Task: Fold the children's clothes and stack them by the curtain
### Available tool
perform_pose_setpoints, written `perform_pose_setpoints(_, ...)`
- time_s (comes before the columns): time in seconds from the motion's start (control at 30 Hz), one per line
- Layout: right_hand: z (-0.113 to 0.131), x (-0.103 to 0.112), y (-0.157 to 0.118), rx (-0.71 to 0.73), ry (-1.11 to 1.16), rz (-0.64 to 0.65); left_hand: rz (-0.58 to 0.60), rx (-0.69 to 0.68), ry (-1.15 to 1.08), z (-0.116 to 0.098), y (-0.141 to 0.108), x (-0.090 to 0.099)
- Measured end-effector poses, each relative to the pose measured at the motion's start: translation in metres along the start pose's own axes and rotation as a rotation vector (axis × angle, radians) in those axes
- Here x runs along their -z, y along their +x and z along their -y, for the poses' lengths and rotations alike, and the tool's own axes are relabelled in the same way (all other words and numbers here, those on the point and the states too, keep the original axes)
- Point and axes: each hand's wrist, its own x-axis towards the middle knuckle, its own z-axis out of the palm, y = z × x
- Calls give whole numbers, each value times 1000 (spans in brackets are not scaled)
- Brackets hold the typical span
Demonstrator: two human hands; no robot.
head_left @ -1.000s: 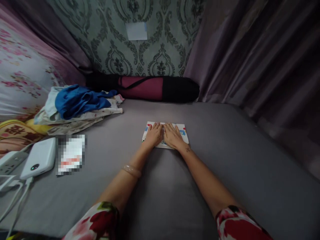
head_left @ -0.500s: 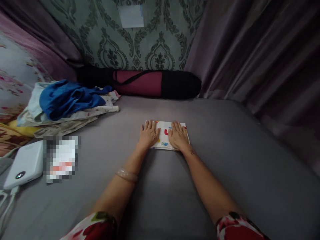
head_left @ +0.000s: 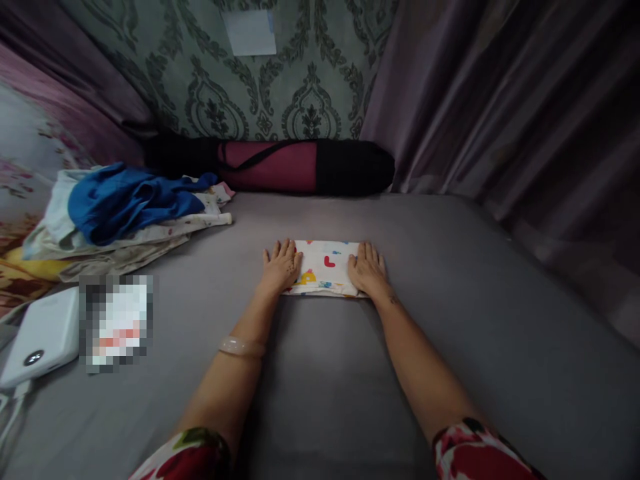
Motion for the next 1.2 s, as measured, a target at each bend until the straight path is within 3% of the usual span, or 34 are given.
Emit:
perform_pose_setpoints(0.13,7,12,-3,39,14,-64,-110,-45,21,-11,-5,8)
perform_pose_setpoints(0.3,29,21,-9,317,56,-186,-269,-242,58,-45,-17,14)
perform_pose_setpoints(0.4,39,15,-12,386,70,-115,-208,-283,80,-55,-17,5)
perform_pose_setpoints(0.53,39,5,-13,378,83,5,-107,-278,88,-50,-11,-8)
perform_pose_setpoints(0.93,37,4,-11,381,90,11,-115,-287,65,-47,-8,-8)
perform_pose_setpoints(1.1,42,7,-13,438,100,-88,-221,-260,42,-49,-9,-3)
perform_pose_setpoints(1.2,45,2,-11,450,95,-66,-195,-239,58,-49,-10,-5)
